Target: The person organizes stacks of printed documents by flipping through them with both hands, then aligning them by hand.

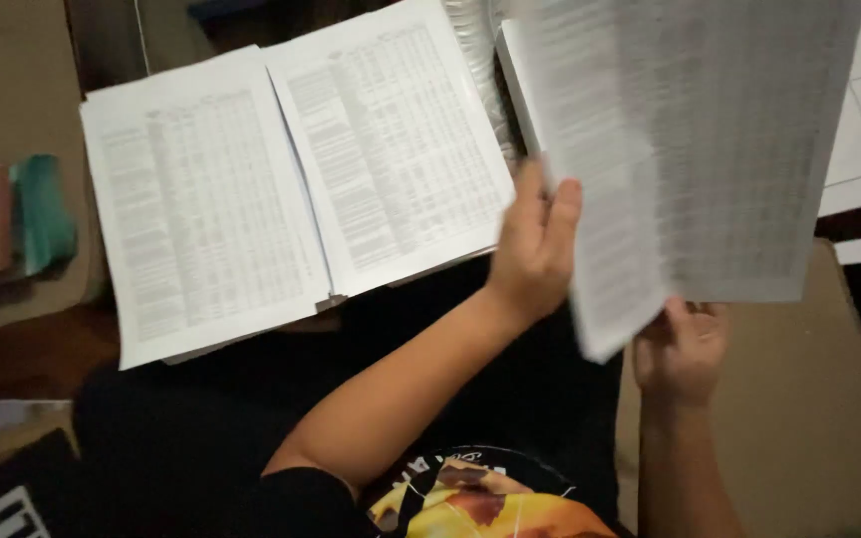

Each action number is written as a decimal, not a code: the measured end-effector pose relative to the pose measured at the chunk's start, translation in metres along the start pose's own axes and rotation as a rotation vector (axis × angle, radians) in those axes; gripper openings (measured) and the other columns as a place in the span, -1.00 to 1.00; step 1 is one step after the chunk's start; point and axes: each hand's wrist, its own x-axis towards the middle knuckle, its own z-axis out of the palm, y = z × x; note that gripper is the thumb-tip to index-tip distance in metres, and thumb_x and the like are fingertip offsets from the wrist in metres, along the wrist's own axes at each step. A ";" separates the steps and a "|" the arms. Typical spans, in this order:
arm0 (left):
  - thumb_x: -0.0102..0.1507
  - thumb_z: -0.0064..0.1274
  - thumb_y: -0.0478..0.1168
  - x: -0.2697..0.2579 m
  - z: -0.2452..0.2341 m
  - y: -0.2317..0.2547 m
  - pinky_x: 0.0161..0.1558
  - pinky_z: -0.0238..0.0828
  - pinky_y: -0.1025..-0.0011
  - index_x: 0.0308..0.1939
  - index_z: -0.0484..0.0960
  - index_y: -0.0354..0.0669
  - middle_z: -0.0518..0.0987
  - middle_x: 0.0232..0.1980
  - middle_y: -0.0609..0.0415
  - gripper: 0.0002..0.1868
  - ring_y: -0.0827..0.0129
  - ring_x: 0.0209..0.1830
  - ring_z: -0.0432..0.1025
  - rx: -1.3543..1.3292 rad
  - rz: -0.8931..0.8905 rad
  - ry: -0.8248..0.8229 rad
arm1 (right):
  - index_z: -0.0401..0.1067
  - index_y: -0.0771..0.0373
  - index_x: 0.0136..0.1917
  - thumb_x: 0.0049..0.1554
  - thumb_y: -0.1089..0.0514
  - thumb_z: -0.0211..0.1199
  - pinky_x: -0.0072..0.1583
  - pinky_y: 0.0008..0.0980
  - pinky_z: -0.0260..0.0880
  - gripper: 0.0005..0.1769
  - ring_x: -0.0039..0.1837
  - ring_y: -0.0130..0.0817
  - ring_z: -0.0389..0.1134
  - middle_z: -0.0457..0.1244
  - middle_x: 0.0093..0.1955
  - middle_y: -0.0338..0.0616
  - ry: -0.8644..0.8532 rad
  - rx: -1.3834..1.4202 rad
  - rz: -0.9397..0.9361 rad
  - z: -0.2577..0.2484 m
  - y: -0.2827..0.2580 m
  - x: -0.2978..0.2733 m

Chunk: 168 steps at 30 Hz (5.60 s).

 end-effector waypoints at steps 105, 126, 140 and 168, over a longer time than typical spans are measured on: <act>0.17 -0.28 -0.58 0.026 0.059 -0.226 0.33 0.27 -0.21 0.58 -0.15 -0.57 0.38 0.32 -0.68 -0.14 -0.44 0.24 0.42 0.492 -0.459 -0.067 | 0.33 0.35 0.27 0.17 0.41 0.13 -0.09 -0.31 0.77 -0.61 -0.20 -0.30 0.45 0.19 -0.13 -0.10 0.055 0.667 0.947 0.151 0.188 0.122; 0.18 -0.29 -0.58 0.024 0.060 -0.245 0.31 0.40 -0.11 0.56 -0.08 -0.60 0.28 0.43 -0.67 -0.18 -0.36 0.35 0.36 0.431 -0.433 -0.018 | 0.41 0.29 0.25 0.11 0.31 0.23 0.00 -0.31 0.71 -0.59 -0.13 -0.44 0.43 0.23 -0.19 -0.19 0.010 0.354 0.876 0.154 0.147 0.127; 0.14 -0.23 -0.56 0.025 0.060 -0.252 0.39 0.29 -0.21 0.53 -0.04 -0.63 0.25 0.44 -0.69 -0.17 -0.39 0.40 0.30 0.423 -0.419 0.013 | 0.39 0.28 0.21 0.08 0.35 0.17 -0.04 -0.28 0.69 -0.61 -0.13 -0.41 0.38 0.23 -0.18 -0.18 0.020 0.430 0.869 0.157 0.141 0.126; 0.11 -0.16 -0.20 0.034 0.061 -0.259 -0.09 0.51 0.16 0.62 -0.15 -0.25 0.26 0.55 -0.28 0.00 -0.07 0.06 0.50 0.479 -0.625 -0.111 | 0.42 0.24 0.06 0.27 0.00 -0.08 0.11 -0.46 0.32 -0.65 -0.03 -0.52 0.22 0.20 -0.16 -0.42 -0.264 -0.104 0.598 0.123 0.187 0.172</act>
